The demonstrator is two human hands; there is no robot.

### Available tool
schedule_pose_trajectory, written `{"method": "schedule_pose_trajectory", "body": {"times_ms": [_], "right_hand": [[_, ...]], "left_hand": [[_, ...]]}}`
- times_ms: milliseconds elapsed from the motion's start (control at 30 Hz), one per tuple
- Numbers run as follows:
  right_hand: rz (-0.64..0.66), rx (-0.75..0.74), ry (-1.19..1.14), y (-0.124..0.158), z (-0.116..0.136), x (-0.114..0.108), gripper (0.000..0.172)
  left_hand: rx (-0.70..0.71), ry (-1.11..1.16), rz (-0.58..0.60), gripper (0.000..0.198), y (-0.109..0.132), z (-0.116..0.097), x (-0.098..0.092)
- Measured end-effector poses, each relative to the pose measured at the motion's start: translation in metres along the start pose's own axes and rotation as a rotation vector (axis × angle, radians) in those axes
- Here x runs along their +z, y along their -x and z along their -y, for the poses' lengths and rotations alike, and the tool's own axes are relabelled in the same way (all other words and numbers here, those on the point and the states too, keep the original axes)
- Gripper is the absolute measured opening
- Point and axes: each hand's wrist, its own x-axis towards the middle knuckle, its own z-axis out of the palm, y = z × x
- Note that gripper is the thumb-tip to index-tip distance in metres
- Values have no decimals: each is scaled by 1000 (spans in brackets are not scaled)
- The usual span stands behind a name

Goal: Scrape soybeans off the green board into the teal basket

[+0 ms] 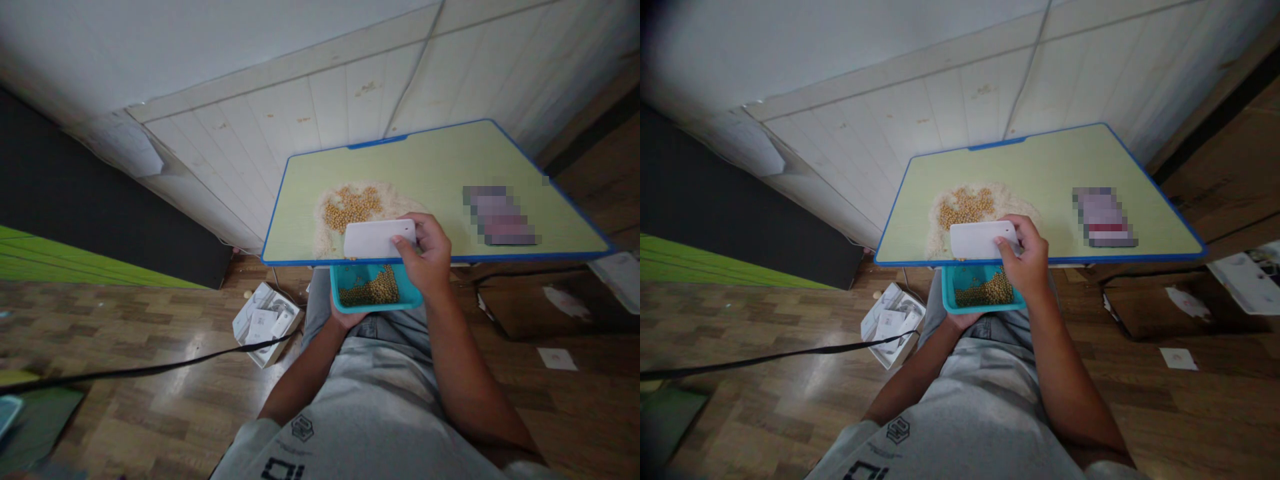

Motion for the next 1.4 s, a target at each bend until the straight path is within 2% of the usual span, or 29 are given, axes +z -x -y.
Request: {"method": "schedule_pose_trajectory", "body": {"times_ms": [167,400,533,700,1000,1400], "right_hand": [[8,-1,-7,0,1,1,26],[18,-24,-5,0,3,5,25],[21,-28,15,0,6,9,26],[43,-14,22,2,9,12,27],[32,-22,40,2,6,9,27],[-19,-22,22,3,5,6,25]], "left_hand": [[3,12,-21,80,2,-1,3],[-9,27,36,78,-4,0,-6],[-8,27,41,80,-3,-1,-5],[-6,-27,7,79,0,-1,-2],[-8,-12,22,78,-3,0,-12],[-6,-9,12,83,-1,-1,-2]]}}
